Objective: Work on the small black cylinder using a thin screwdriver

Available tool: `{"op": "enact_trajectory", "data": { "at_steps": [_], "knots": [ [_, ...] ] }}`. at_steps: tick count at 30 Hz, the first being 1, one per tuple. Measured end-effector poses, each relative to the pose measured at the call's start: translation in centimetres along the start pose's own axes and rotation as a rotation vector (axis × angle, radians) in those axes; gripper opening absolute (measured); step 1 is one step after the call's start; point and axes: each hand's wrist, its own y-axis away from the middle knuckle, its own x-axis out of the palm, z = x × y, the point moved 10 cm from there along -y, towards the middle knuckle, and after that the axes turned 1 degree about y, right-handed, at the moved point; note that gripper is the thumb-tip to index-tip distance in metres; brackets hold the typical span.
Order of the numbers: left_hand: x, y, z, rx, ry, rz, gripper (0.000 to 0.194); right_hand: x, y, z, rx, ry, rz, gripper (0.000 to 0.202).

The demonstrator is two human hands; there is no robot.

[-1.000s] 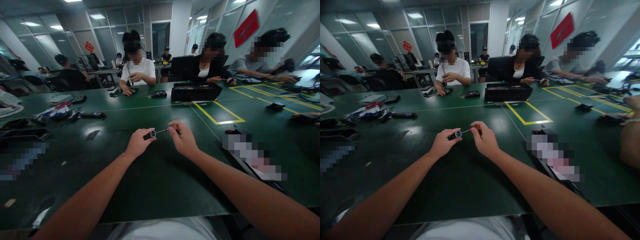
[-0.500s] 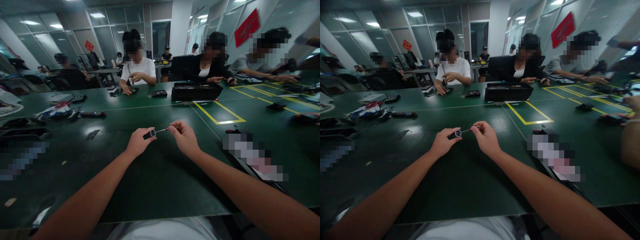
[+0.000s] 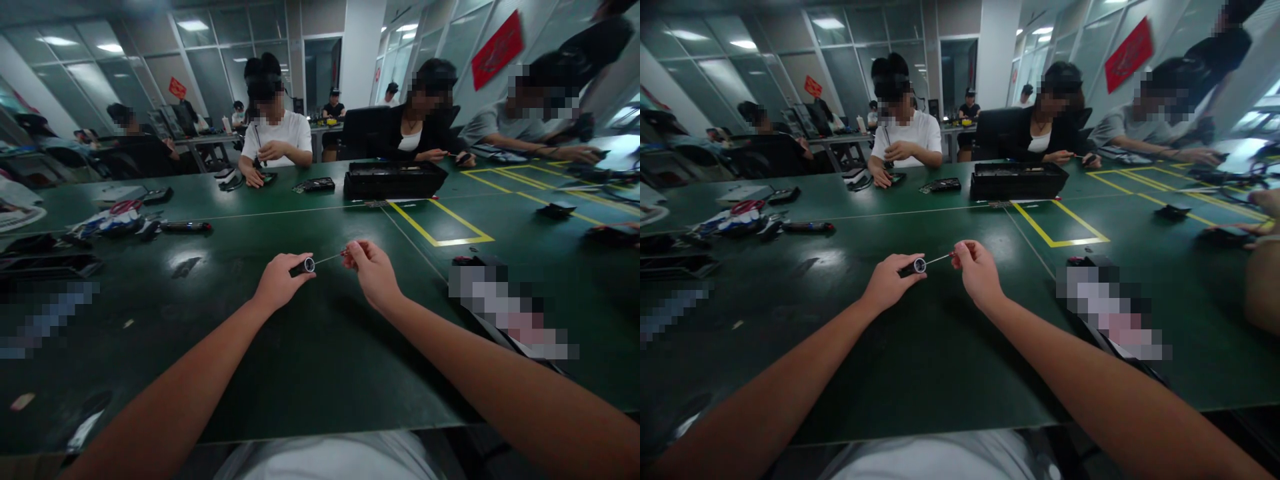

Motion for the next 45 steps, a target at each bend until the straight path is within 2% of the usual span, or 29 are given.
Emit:
{"op": "enact_trajectory", "data": {
  "at_steps": [7, 9, 12, 15, 19, 24, 31, 35, 39, 41, 45],
  "knots": [
    [-0.1, 0.1, -0.3, -0.001, 0.002, 0.000, 0.044, 0.6, 0.6, 2.2, -0.111, 0.170, 0.055, 0.027],
    [-0.1, 0.1, -0.3, -0.009, 0.001, -0.001, 0.044, 0.6, 1.0, 3.1, -0.144, 0.309, 0.058, 0.030],
    [-0.2, 0.1, -0.5, -0.005, 0.012, -0.009, 0.044, 0.1, 1.4, 4.5, -0.217, 0.528, -0.002, 0.045],
    [-0.2, 0.2, -0.5, -0.003, 0.026, -0.012, 0.043, 0.3, 1.7, 5.3, -0.285, 0.624, -0.013, 0.049],
    [-0.3, 0.2, -0.1, -0.012, 0.022, -0.017, 0.043, 1.4, 1.9, 4.8, -0.291, 0.555, 0.110, 0.020],
    [-0.3, 0.1, 0.3, -0.027, 0.015, -0.020, 0.043, 2.6, 2.3, 4.6, -0.311, 0.513, 0.247, 0.022],
    [-0.2, 0.3, -0.4, -0.018, 0.023, -0.003, 0.042, 1.5, 2.1, 4.7, -0.285, 0.590, 0.117, 0.033],
    [-0.2, 0.2, 0.0, -0.041, 0.016, 0.003, 0.042, 1.8, 2.2, 4.5, -0.306, 0.533, 0.151, 0.029],
    [-0.3, 0.2, 0.5, -0.057, 0.018, -0.017, 0.042, 2.1, 1.9, 4.1, -0.252, 0.515, 0.200, 0.030],
    [-0.3, 0.1, 0.5, -0.047, 0.024, -0.018, 0.042, 2.1, 1.8, 4.1, -0.246, 0.543, 0.190, 0.036],
    [-0.3, 0.1, 0.4, -0.048, 0.015, -0.018, 0.041, 1.6, 1.9, 4.2, -0.274, 0.514, 0.125, 0.024]
  ]
}}
